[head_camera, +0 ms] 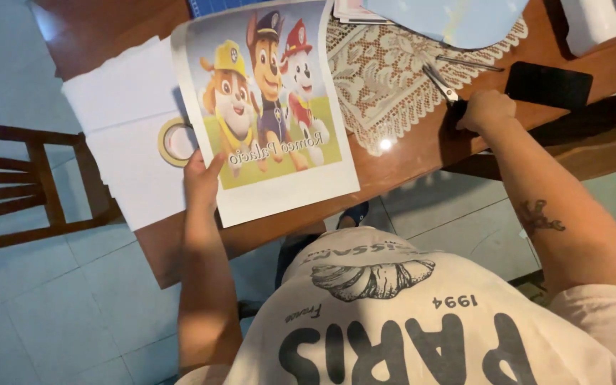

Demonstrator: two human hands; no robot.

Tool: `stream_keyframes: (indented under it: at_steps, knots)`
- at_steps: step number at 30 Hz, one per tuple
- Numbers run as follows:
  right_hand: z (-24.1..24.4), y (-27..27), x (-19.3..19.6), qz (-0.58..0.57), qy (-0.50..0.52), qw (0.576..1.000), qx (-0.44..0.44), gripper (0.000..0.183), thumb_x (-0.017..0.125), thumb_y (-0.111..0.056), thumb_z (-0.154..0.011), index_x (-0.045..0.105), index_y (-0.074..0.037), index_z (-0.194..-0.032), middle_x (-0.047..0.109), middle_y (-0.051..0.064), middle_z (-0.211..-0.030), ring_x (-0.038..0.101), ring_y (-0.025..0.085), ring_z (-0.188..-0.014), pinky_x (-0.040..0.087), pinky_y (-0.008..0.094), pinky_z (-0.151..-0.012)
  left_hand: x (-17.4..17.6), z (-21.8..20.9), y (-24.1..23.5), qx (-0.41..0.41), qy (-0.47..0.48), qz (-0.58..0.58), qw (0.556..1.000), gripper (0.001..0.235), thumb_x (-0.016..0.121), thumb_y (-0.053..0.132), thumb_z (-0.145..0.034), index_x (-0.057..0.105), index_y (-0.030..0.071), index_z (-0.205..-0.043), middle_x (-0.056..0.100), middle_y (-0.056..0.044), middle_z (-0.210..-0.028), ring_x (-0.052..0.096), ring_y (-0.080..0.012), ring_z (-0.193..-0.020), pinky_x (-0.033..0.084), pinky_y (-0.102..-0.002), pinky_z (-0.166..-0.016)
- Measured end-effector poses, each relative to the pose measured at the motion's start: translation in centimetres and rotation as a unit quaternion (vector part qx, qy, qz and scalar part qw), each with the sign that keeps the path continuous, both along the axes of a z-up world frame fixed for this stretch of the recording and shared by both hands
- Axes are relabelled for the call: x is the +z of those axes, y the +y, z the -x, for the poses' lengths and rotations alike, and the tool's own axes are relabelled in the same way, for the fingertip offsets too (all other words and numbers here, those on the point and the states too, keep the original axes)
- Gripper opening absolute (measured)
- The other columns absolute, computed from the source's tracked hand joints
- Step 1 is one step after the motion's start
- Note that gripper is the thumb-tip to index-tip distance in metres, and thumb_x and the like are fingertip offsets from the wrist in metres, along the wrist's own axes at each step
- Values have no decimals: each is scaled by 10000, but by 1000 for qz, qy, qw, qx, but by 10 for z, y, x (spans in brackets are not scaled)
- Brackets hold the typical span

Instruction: Trimming and cutting large printed sheets with cartoon characters using scissors and marking them with a pen.

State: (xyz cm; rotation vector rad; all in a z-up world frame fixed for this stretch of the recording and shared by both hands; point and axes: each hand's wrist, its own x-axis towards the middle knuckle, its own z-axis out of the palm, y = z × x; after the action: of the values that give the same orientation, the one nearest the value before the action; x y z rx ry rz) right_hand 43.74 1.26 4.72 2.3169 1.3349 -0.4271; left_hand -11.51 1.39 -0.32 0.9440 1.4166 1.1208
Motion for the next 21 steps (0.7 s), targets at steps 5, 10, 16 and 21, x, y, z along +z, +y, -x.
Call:
stream_keyframes:
  at_steps: [5, 10, 16, 21]
  knots:
    - [-17, -6, -18, -58, 58, 997, 9, 346, 871, -218, -811, 768, 94, -919, 719, 263, -712, 751, 458, -755, 589, 531, -647, -90, 2, 14, 2, 38, 25, 999, 341, 729, 103, -973, 626, 10, -1284, 725, -194, -1130, 710, -203, -1010, 587, -403, -883]
    - [22, -43, -23, -154, 167, 971, -72, 252, 795, -233, -850, 752, 5, -917, 701, 232, -680, 725, 412, -707, 578, 500, -689, -85, -4, 11, -31, 56, 51, 997, 391, 708, 100, -988, 586, -9, -1343, 691, -217, -1236, 677, -254, -1146, 540, -431, -993]
    - [155, -116, -19, -293, 362, 864, -190, 453, 798, -471, -853, 709, -27, -874, 686, 224, -723, 702, 399, -771, 515, 452, -765, -75, -6, -1, -59, -41, 91, 993, 393, 693, 79, -973, 585, -19, -1338, 695, -193, -1185, 688, -250, -1080, 563, -425, -943]
    - [203, -159, -70, -330, 324, 852, -244, 420, 869, -471, -794, 726, -90, -900, 726, 124, -816, 714, 334, -825, 527, 426, -743, -72, -5, -1, -109, -122, 123, 979, 358, 702, 79, -970, 596, -15, -1299, 713, -187, -1127, 723, -256, -986, 610, -439, -868]
